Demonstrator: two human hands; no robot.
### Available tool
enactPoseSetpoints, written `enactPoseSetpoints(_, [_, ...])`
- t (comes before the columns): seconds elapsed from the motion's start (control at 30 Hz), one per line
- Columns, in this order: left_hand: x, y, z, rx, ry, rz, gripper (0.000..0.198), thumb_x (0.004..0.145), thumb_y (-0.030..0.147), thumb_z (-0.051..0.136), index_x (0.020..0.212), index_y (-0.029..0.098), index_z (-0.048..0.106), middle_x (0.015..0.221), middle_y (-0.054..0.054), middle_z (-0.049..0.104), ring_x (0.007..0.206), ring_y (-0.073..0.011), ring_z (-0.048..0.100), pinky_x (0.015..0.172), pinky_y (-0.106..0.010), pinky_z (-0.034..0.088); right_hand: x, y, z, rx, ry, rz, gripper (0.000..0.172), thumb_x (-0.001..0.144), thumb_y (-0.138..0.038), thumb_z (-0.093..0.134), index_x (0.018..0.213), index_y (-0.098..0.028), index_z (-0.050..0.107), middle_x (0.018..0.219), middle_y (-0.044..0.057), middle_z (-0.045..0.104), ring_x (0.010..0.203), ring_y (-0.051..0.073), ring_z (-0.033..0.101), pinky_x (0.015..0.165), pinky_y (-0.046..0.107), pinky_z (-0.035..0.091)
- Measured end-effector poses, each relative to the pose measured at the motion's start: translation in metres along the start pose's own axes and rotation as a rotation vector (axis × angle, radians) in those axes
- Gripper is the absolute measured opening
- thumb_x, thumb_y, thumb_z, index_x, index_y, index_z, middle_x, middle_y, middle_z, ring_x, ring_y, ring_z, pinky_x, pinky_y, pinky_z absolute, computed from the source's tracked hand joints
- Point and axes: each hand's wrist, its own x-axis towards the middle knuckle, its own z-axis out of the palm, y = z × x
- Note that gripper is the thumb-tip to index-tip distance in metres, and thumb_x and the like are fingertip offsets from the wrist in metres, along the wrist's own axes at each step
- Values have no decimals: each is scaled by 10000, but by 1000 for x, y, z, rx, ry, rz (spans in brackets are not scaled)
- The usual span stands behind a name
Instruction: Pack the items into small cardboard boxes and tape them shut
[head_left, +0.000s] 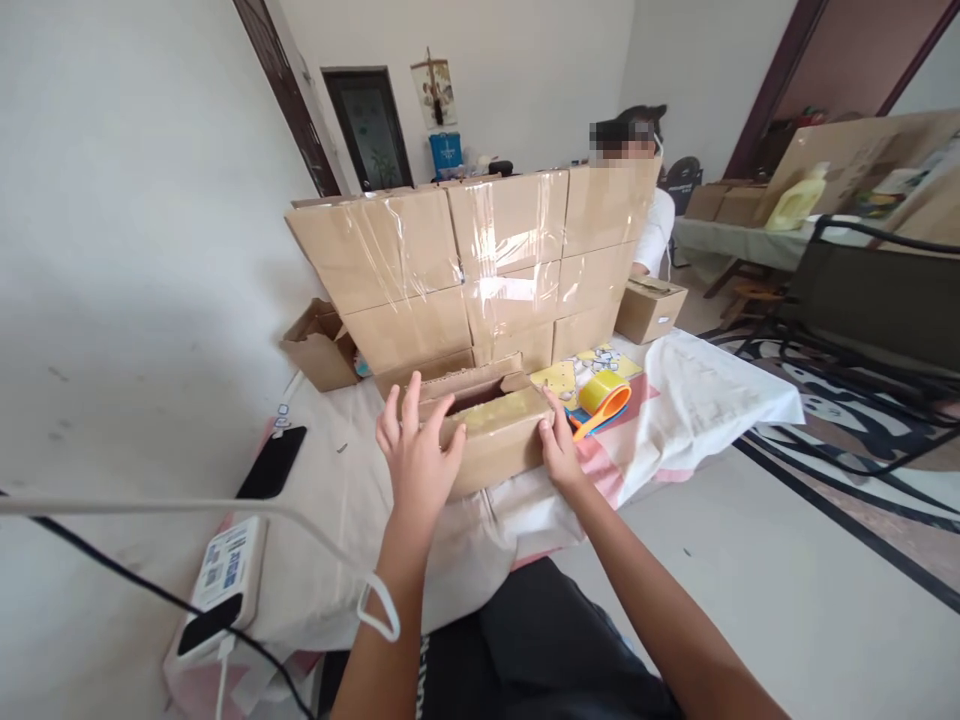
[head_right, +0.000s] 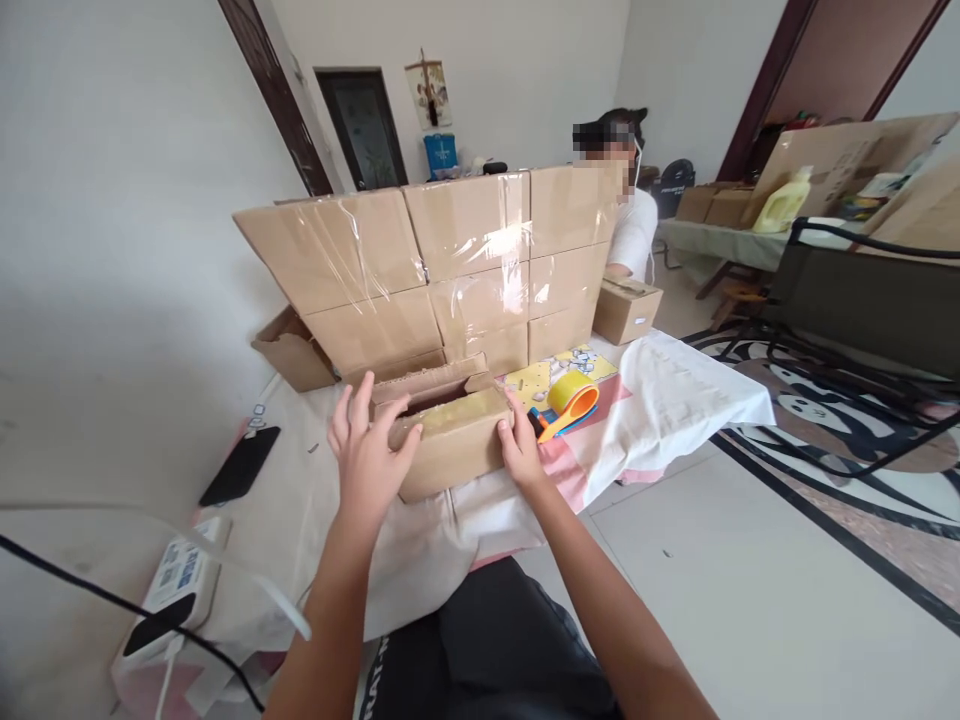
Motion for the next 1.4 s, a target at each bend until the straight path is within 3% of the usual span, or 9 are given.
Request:
enactPoseSetpoints(0.17, [12,1,3,75,-193,-12,715,792,223,680,1481,304,508,1510,-100,544,1400,-444,408,1176,-744,-46,-1,-5,-3,20,-50,22,610,1018,-560,417,1559,-279,407,1581,43,461,1557,248,257,1304,467,172])
enactPoseSetpoints(0.33, [1,2,9,48,-264,12,349,891,225,521,1143,309,747,1051,-97,781,1087,-371,613,1189,-664,137,-3,-7,-5,48,-38,44,611,1007,-560,450,1550,-282,426,1587,37,454,1559,239,253,1305,460,165])
enactPoseSetpoints(0.47, [-11,8,13,-29,-245,-2,324,938,305,490,1127,333,753,1095,-92,777,1046,-348,645,1206,-606,169,-1,-4,-3,77,-9,45,590,996,-560,474,1526,-299,463,1579,29,466,1546,238,291,1299,456,186])
enactPoseSetpoints(0.63, [-19,17,27,10,-195,-59,386,868,508,630,1141,262,749,1250,-162,720,1180,-429,600,1206,-680,18,0,-3,-1,91,-10,29,578,989,-580,475,1502,-314,492,1528,40,528,1526,245,333,1292,482,199])
enactPoseSetpoints(0.83, [-28,30,44,-73,-87,-125,374,833,493,655,1101,258,768,1220,-188,726,1273,-475,542,1173,-703,-130,-3,-10,-5,110,-19,38,571,984,-589,480,1488,-323,506,1531,35,526,1529,240,328,1292,474,203])
enactPoseSetpoints(0.93, [-28,34,44,-97,-79,-169,386,795,508,684,1082,268,778,1225,-191,721,1332,-497,496,1173,-740,-43,-4,-11,-5,133,-13,49,581,984,-580,488,1506,-328,484,1549,41,505,1531,241,324,1290,488,206])
enactPoseSetpoints(1.03, [-24,44,36,-57,-150,-199,441,775,502,694,1127,245,764,1292,-206,689,1355,-504,477,1179,-746,52,-3,-7,-4,149,-9,29,595,984,-577,488,1525,-331,455,1567,41,482,1523,243,338,1282,505,226])
enactPoseSetpoints(1.27, [-14,113,-11,353,-584,-134,556,968,454,459,1479,243,523,1562,-120,480,1489,-395,355,1197,-710,-127,0,10,-3,105,-15,12,601,1003,-554,460,1540,-284,428,1602,76,421,1504,245,362,1271,475,248])
enactPoseSetpoints(1.4, [-39,145,-52,233,-797,80,483,982,515,470,1432,359,555,1539,-40,519,1452,-334,421,1271,-620,76,0,12,-4,89,0,-11,565,1007,-534,462,1514,-284,460,1565,81,460,1477,250,392,1264,465,256])
